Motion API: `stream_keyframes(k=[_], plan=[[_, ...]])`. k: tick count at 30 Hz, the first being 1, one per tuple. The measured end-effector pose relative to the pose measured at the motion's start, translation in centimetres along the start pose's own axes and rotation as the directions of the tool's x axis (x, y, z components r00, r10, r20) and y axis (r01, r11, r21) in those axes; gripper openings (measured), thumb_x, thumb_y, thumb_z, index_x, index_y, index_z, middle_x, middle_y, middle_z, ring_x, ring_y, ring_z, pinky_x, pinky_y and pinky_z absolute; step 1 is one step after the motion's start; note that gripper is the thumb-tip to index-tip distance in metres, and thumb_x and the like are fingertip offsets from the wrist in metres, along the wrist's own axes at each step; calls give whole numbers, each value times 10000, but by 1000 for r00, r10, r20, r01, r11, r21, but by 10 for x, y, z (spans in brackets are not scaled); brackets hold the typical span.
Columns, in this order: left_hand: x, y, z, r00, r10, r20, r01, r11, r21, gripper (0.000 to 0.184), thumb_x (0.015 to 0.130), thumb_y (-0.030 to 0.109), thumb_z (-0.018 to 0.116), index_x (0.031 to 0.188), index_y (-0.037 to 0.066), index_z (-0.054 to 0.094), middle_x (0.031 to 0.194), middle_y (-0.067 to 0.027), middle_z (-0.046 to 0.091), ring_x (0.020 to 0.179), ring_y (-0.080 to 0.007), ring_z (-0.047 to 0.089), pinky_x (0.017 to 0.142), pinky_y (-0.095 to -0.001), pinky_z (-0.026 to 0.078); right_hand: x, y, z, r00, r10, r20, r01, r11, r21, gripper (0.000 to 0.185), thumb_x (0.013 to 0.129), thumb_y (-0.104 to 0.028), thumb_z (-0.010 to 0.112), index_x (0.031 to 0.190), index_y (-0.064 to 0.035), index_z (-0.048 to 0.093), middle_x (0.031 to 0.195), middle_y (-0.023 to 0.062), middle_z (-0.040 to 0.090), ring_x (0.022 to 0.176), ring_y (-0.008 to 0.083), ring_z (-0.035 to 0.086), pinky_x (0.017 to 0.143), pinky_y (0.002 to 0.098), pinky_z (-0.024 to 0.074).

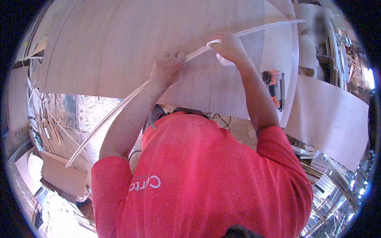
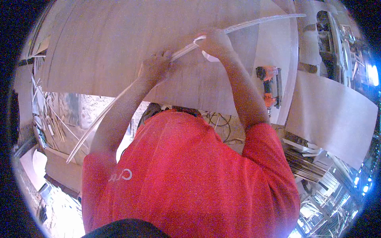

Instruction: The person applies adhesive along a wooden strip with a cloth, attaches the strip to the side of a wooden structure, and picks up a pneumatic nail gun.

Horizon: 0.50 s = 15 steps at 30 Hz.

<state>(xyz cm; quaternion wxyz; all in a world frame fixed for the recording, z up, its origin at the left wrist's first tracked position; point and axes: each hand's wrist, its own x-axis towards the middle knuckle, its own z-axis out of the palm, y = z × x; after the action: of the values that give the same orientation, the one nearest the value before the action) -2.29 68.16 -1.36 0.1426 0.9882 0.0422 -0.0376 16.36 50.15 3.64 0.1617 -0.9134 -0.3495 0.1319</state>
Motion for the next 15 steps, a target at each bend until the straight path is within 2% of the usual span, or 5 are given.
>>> stream_keyframes(k=[2,4,7,11,15], plan=[[2,-2,0,1000,-2,16,2,1000,4,248,966,265,619,1113,68,583,1135,-174,669,1003,-372,715,807,-484,613,-3,4,-12,998,57,5,-57,998,40,303,852,-321,744,1040,-89,793,923,136,768,846,271,733,783,382,561],[1,-4,4,998,25,-61,-21,998,66,262,964,271,627,1122,67,584,1138,-164,670,1000,-363,718,818,-483,610,-14,12,-31,978,204,52,-207,882,424,344,841,-328,772,1034,-44,791,909,89,761,862,198,708,765,347,551],[5,-5,4,999,31,-10,-31,999,18,302,965,285,631,1165,67,573,1130,-163,672,1027,-350,711,835,-493,605,-35,36,-53,956,293,22,-222,670,708,322,848,-326,769,1053,-78,779,905,38,725,810,162,674,738,307,536],[2,2,-6,990,58,-129,-44,993,114,354,969,319,627,1209,68,554,1171,-169,659,1064,-344,698,834,-497,600,-68,68,-65,899,428,90,-253,341,905,419,844,-267,767,1178,-23,700,962,66,686,796,164,642,689,316,519],[4,10,-30,993,-94,77,92,995,33,590,884,487,714,1250,61,534,1237,-191,622,1119,-351,670,829,-503,589,-89,96,-59,873,467,140,-230,141,963,413,858,-242,756,1201,-46,635,893,47,633,658,104,572,561,254,461]])
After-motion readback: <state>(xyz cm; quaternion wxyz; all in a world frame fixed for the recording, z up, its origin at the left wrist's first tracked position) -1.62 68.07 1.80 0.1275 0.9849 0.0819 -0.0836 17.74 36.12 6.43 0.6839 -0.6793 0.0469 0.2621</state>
